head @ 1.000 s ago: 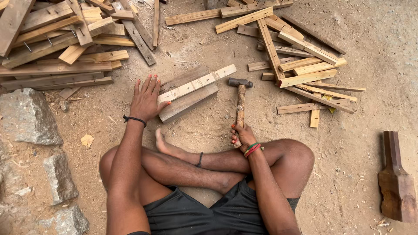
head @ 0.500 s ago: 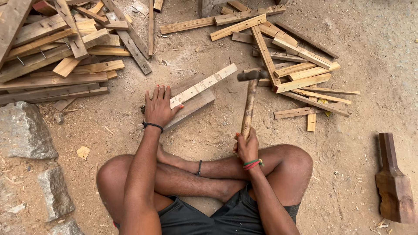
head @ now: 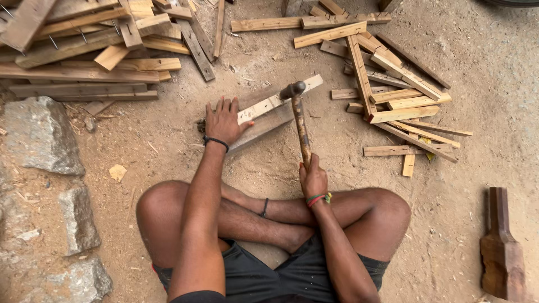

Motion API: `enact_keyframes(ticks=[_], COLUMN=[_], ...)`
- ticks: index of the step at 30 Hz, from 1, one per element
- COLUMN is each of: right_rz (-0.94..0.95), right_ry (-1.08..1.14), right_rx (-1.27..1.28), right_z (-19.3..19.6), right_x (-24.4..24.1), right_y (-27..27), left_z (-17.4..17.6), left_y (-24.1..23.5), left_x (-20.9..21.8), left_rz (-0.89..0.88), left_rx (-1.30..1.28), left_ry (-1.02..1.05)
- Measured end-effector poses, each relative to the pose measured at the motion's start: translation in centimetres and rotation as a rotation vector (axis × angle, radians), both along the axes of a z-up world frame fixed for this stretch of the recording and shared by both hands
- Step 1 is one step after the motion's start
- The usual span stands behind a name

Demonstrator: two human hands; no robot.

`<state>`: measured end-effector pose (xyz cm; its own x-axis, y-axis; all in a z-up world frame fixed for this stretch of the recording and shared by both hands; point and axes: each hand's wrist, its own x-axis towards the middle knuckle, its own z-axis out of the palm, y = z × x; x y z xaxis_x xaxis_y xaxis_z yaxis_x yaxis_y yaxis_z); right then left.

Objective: The person sits on the ground and uses a hammer to split small wooden planks on a wooden block. They repeatedly pick up planks, position them on the block, and strike them with the hammer to split them into smaller pieces.

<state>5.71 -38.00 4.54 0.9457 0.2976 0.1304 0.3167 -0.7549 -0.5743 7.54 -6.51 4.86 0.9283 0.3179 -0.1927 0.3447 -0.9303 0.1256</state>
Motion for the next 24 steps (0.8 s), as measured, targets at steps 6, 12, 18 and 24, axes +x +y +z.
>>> enact_keyframes(ticks=[6,12,18,24], right_rz=[-0.197,-0.234,-0.113,-0.238], right_ry=[0.051,-0.130,0.221,0.170], right_rx=[0.404,0.506,0.124,0.475], right_z=[7.6,8.4,-0.9,2.2], right_x=[-0.1,0.2,2.3,3.2], right_y=[-0.7,-3.3,0.1,-1.3], left_z=[-0.5,0.0,-0.2,-0.6], left_y=[0.1,0.7,0.6,0.9], left_x=[0.1,0.6,0.8,0.7], left_rz=[0.011,-0.004,0.015,-0.020], left_rx=[-0.024,0.016,0.037,0.064], left_ry=[0.035,0.022,0.044,0.032])
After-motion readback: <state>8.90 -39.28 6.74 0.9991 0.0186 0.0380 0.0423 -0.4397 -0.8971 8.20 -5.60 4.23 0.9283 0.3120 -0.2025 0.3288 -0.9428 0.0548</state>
